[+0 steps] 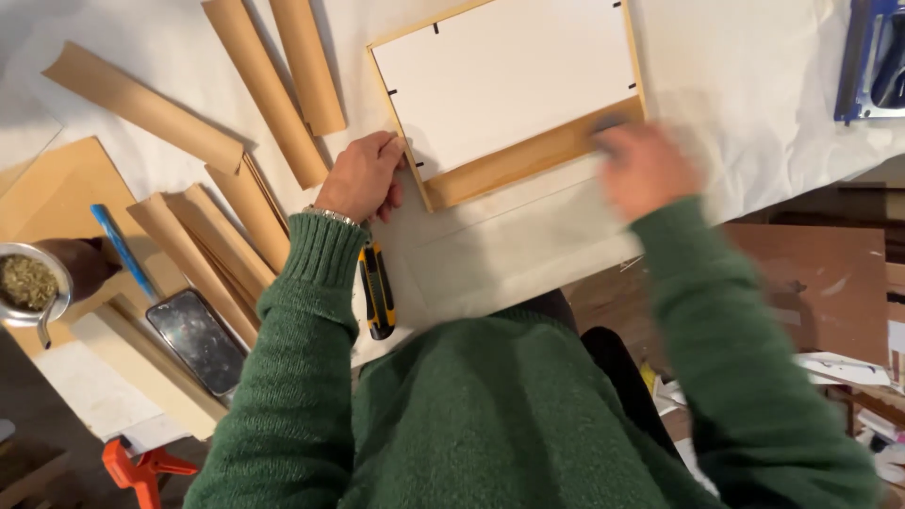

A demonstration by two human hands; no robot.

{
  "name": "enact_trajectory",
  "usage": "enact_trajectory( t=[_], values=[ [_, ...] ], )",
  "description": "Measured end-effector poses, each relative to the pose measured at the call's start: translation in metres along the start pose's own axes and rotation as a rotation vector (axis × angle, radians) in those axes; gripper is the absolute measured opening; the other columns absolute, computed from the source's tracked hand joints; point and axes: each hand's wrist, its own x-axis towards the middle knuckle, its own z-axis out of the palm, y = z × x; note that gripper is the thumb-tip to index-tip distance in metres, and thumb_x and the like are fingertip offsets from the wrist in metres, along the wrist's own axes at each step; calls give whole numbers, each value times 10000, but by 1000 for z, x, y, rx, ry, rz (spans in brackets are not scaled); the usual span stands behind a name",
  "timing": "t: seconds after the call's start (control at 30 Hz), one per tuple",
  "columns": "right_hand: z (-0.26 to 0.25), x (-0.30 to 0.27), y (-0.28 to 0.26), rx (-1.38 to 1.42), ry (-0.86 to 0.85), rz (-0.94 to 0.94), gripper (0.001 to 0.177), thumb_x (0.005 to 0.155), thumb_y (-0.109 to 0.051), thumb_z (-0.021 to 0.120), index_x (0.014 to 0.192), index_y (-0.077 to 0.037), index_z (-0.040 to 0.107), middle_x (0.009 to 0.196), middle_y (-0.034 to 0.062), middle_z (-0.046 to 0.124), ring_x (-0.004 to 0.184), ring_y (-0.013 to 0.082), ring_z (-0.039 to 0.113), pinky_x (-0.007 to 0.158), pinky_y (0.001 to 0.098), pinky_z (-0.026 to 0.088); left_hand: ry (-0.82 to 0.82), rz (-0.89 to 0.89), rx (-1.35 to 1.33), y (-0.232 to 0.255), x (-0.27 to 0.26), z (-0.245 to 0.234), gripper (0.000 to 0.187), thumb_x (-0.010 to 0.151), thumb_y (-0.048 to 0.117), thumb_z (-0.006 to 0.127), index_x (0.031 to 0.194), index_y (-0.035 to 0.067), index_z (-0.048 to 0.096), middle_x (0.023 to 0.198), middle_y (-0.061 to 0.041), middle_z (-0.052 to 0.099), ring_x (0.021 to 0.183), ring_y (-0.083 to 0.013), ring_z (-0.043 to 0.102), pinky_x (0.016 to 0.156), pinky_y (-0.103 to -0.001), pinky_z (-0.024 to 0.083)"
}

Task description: Framing artwork by cleaning the glass, applying adhesive borders, and assembling the frame.

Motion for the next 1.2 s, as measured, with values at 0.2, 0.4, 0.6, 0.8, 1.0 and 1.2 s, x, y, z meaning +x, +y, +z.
enact_trajectory(
  t=[0.2,0.4,0.6,0.8,1.0,1.2],
  values=[
    [6,-9,-24,-22,76,94,341,896,-114,634,1232,-134,694,1158,163,640,1032,394,628,835,537,525,-10,25,0,-1,2,0,379,1044,351,447,934,27,610,555,-84,599,390,-181,545,378,-338,440],
    [30,-7,-54,124,-71,-1,362,815,-157,647,1170,-200,707,1097,158,605,942,406,636,717,546,527,-14,26,14,3,3,1,381,1049,348,438,917,24,589,541,-75,582,388,-180,543,374,-337,434],
    [26,-6,-11,-12,309,40,405,909,-109,640,1312,-135,667,1218,149,607,1085,414,621,875,508,549,-12,28,20,2,5,3,388,1054,350,435,902,25,584,533,-65,546,388,-177,532,370,-334,426],
    [13,-1,-11,43,127,50,402,878,-120,648,1269,-202,685,1127,155,640,1022,394,626,794,523,527,-4,-22,78,3,11,6,400,1060,361,429,907,34,600,526,-70,545,384,-175,519,382,-331,418],
    [79,-15,-55,127,241,-59,413,971,-183,611,1377,-112,579,1225,169,655,1065,394,627,845,523,545,5,-3,-20,-9,12,4,385,1050,365,451,900,46,604,537,-68,548,387,-176,520,379,-340,443],
    [82,-23,-110,138,22,-191,442,810,-241,672,1248,-182,669,1175,115,673,1081,372,640,815,525,543,32,122,-36,-36,22,2,377,1048,332,472,906,13,615,560,-65,572,415,-176,564,401,-350,469]
  ],
)
